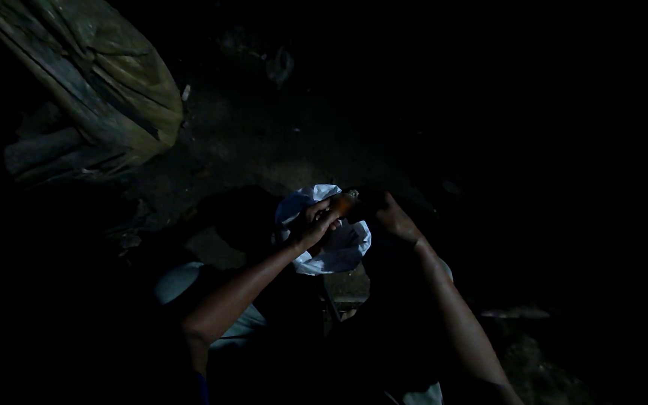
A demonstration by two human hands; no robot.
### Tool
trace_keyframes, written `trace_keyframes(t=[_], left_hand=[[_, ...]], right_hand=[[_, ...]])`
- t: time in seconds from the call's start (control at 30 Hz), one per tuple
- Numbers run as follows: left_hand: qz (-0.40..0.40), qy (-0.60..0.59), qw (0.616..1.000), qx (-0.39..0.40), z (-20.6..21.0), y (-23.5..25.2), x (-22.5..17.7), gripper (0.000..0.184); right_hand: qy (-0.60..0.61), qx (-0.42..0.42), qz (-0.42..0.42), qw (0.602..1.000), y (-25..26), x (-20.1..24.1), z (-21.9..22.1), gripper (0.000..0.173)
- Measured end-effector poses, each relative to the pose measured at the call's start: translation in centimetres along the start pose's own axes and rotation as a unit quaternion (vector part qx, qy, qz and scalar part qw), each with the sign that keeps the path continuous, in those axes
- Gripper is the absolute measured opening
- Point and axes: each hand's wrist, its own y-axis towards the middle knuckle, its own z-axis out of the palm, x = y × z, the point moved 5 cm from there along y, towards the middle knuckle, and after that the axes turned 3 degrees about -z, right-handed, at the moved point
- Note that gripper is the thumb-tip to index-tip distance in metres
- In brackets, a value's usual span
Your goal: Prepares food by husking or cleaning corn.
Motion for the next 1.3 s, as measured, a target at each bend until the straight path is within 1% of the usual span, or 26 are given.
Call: trace_keyframes(t=[0.23, 0.37, 0.5, 0.6, 0.67, 0.73, 0.8, 0.87, 1.0, 1.2, 1.3], left_hand=[[0.023, 0.044, 0.999, -0.014, -0.1, 0.0, 0.1, 0.034], [0.004, 0.097, 0.995, -0.018, 0.0, -0.1, 0.3, 0.036], [-0.001, 0.106, 0.994, -0.018, 0.0, -0.1, 0.6, 0.038], [-0.018, 0.114, 0.993, -0.028, 0.0, -0.4, 0.4, 0.039], [-0.011, 0.111, 0.993, -0.033, -0.1, -0.1, 0.9, 0.040], [-0.004, 0.071, 0.997, -0.015, 0.0, -0.1, 0.9, 0.040], [0.001, 0.003, 1.000, -0.001, 0.2, 0.0, 0.9, 0.040], [-0.013, -0.025, 1.000, 0.002, 0.2, -0.3, 0.3, 0.041], [-0.033, -0.018, 0.999, -0.013, 0.2, -0.8, -0.3, 0.038], [-0.059, 0.009, 0.998, -0.029, 0.1, -0.5, 0.2, 0.036], [-0.057, 0.035, 0.997, -0.029, 0.1, -0.6, 0.1, 0.037]], right_hand=[[-0.056, 0.006, -0.042, 0.998, 0.2, -0.4, 0.3, 0.023], [-0.111, -0.003, -0.071, 0.991, 0.3, -0.6, 0.4, 0.025], [-0.146, -0.005, -0.082, 0.986, 0.4, -0.9, 0.3, 0.024], [-0.139, -0.008, -0.071, 0.988, 0.4, -1.0, 0.4, 0.023], [-0.133, -0.009, -0.060, 0.989, 0.4, -1.0, 0.3, 0.024], [-0.107, -0.001, -0.050, 0.993, 0.2, -0.5, 0.2, 0.026], [-0.078, 0.009, -0.046, 0.996, 0.0, -0.1, 0.0, 0.027], [-0.066, 0.014, -0.048, 0.997, -0.1, 0.0, 0.0, 0.027], [-0.071, 0.030, -0.051, 0.996, 0.0, -0.3, 0.2, 0.028], [-0.086, 0.036, -0.057, 0.994, 0.1, -0.3, 0.4, 0.028], [-0.094, 0.032, -0.061, 0.993, 0.3, -0.8, 0.4, 0.028]])
